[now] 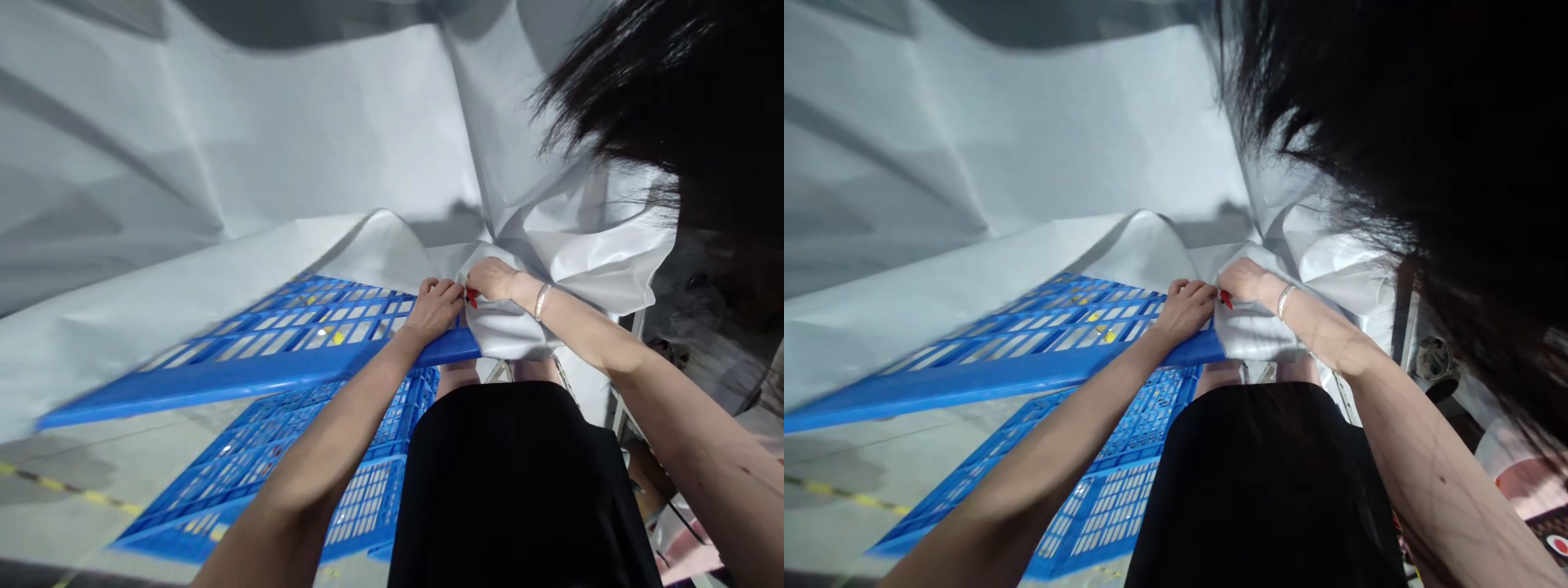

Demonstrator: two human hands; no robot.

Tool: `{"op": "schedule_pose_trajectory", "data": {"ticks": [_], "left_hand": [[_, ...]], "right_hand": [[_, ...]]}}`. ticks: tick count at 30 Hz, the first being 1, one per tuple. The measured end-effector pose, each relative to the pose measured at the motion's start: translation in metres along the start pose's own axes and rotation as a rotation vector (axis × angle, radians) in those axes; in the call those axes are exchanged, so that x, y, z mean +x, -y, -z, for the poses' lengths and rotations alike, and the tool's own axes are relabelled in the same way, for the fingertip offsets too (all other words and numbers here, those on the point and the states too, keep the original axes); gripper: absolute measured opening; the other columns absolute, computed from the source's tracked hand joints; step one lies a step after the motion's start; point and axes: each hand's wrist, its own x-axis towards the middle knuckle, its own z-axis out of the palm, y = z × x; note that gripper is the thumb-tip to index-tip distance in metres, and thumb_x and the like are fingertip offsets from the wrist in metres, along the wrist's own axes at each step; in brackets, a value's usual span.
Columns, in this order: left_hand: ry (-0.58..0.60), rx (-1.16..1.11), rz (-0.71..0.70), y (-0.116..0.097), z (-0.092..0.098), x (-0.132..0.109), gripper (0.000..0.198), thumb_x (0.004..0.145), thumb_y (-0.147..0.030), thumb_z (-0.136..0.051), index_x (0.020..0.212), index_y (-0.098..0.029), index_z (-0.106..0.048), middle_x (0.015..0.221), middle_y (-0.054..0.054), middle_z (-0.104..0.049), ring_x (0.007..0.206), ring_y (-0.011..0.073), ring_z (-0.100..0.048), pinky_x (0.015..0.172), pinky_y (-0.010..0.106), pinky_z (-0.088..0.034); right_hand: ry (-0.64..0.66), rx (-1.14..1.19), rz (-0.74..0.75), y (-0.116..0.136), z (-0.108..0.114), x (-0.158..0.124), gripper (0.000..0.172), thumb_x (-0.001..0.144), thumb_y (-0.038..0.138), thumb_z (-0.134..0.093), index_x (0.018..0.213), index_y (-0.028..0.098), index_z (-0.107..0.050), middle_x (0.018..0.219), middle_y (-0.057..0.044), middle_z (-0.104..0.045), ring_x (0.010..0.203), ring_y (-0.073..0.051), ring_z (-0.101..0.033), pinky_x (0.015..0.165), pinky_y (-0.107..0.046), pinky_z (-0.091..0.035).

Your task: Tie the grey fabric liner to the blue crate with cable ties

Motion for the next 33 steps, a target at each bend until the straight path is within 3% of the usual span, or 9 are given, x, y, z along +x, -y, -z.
{"op": "schedule_pose_trajectory", "data": {"ticks": [8,14,18,26,33], "left_hand": [[0.024,-0.087,0.099,0.001,-0.001,-0.001,0.018,0.085,-0.016,-0.056,0.079,-0.018,-0.073,0.100,0.011,-0.069,0.100,0.0273,-0.055,0.085,0.046,-0.037],[0.080,-0.111,0.088,0.002,0.002,-0.001,0.019,0.086,-0.018,-0.055,0.086,-0.019,-0.074,0.117,0.010,-0.067,0.103,0.0276,-0.055,0.083,0.046,-0.037],[0.096,-0.139,0.104,0.002,0.002,0.000,0.019,0.085,-0.017,-0.055,0.082,-0.019,-0.074,0.108,0.011,-0.068,0.099,0.0277,-0.055,0.080,0.045,-0.038],[0.077,-0.107,0.093,0.002,0.002,-0.002,0.019,0.085,-0.019,-0.055,0.080,-0.018,-0.073,0.103,0.012,-0.068,0.096,0.0281,-0.055,0.078,0.045,-0.038],[0.042,-0.084,0.094,0.005,-0.002,-0.004,0.019,0.084,-0.015,-0.054,0.080,-0.016,-0.073,0.102,0.012,-0.069,0.097,0.0277,-0.055,0.079,0.044,-0.039]], "right_hand": [[-0.020,-0.096,0.068,-0.012,0.004,-0.012,0.033,0.086,0.017,-0.048,0.108,0.014,-0.072,0.108,-0.017,-0.069,0.099,-0.027,-0.060,0.077,-0.032,-0.038],[-0.103,-0.009,-0.016,-0.026,0.002,-0.027,0.033,0.088,0.020,-0.047,0.110,0.016,-0.071,0.110,-0.016,-0.068,0.099,-0.026,-0.058,0.080,-0.032,-0.037],[-0.110,0.023,-0.023,-0.030,-0.003,-0.029,0.032,0.089,0.023,-0.048,0.111,0.017,-0.070,0.110,-0.014,-0.067,0.098,-0.024,-0.057,0.079,-0.031,-0.036],[-0.134,0.072,-0.012,-0.021,-0.007,-0.022,0.027,0.086,0.019,-0.052,0.102,0.014,-0.073,0.103,-0.012,-0.070,0.090,-0.019,-0.058,0.073,-0.029,-0.033],[-0.107,0.066,-0.015,-0.010,-0.004,-0.025,0.032,0.088,0.018,-0.049,0.111,0.017,-0.071,0.111,-0.011,-0.068,0.094,-0.018,-0.058,0.077,-0.029,-0.033]]}}
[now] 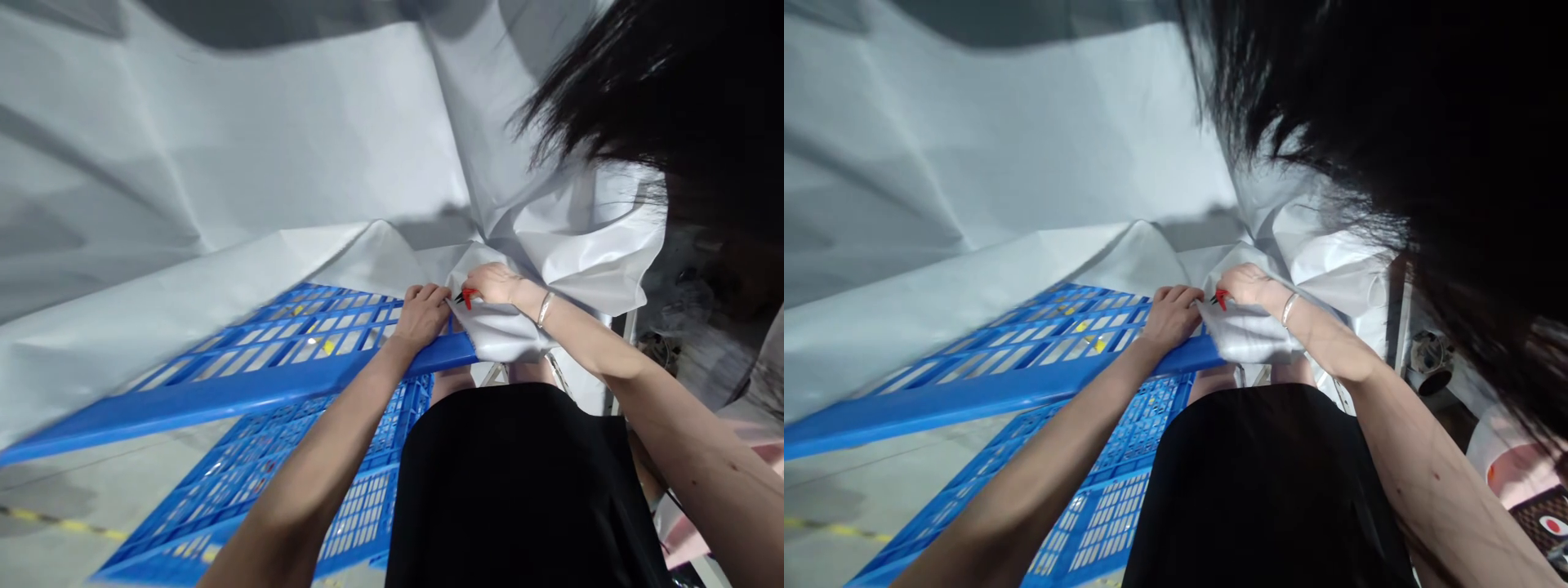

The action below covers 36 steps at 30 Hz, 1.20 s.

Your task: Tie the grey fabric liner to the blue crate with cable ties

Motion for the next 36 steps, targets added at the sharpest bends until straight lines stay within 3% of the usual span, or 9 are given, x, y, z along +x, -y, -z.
{"op": "schedule_pose_trajectory", "data": {"ticks": [7,16,21,26,31,36], "left_hand": [[-0.013,-0.008,0.029,0.001,0.000,-0.001,0.019,0.084,-0.016,-0.054,0.078,-0.018,-0.072,0.102,0.012,-0.069,0.097,0.0277,-0.056,0.078,0.044,-0.039],[-0.037,-0.014,0.024,0.004,0.001,-0.004,0.016,0.082,-0.017,-0.056,0.074,-0.019,-0.070,0.100,0.012,-0.068,0.097,0.0272,-0.056,0.078,0.043,-0.038],[-0.049,0.013,0.030,0.005,0.001,-0.006,0.016,0.081,-0.014,-0.055,0.075,-0.018,-0.069,0.101,0.011,-0.069,0.098,0.0272,-0.056,0.078,0.042,-0.038],[-0.066,0.009,0.037,0.005,0.000,-0.008,0.016,0.080,-0.014,-0.055,0.075,-0.019,-0.069,0.100,0.012,-0.068,0.097,0.0275,-0.056,0.078,0.043,-0.039],[-0.107,0.059,0.019,0.008,-0.003,-0.008,0.015,0.077,-0.012,-0.056,0.073,-0.021,-0.068,0.097,0.010,-0.069,0.094,0.0256,-0.057,0.076,0.040,-0.038],[-0.121,0.061,0.034,0.009,-0.004,-0.010,0.016,0.078,-0.012,-0.057,0.070,-0.020,-0.067,0.096,0.009,-0.070,0.092,0.0246,-0.057,0.074,0.039,-0.037]], "right_hand": [[0.015,-0.051,-0.024,0.009,0.008,-0.003,0.032,0.094,0.024,-0.043,0.108,0.013,-0.070,0.109,-0.011,-0.067,0.095,-0.020,-0.058,0.072,-0.029,-0.033],[-0.083,-0.042,0.057,0.000,-0.011,0.001,0.030,0.096,0.026,-0.042,0.108,0.019,-0.069,0.107,-0.007,-0.065,0.096,-0.018,-0.056,0.072,-0.029,-0.032],[-0.061,-0.056,0.005,0.005,-0.015,0.002,0.033,0.097,0.023,-0.037,0.109,0.016,-0.067,0.109,-0.010,-0.063,0.098,-0.019,-0.055,0.075,-0.030,-0.033],[-0.086,0.001,0.075,0.003,-0.015,-0.003,0.033,0.098,0.025,-0.037,0.112,0.019,-0.066,0.111,-0.008,-0.063,0.099,-0.018,-0.053,0.078,-0.027,-0.033],[-0.047,-0.052,0.006,0.009,-0.012,-0.001,0.032,0.098,0.023,-0.037,0.111,0.017,-0.066,0.111,-0.010,-0.063,0.097,-0.020,-0.054,0.077,-0.029,-0.033],[-0.156,-0.044,0.009,0.007,-0.028,0.003,0.033,0.098,0.021,-0.036,0.111,0.015,-0.065,0.110,-0.010,-0.063,0.100,-0.021,-0.055,0.081,-0.032,-0.034]]}}
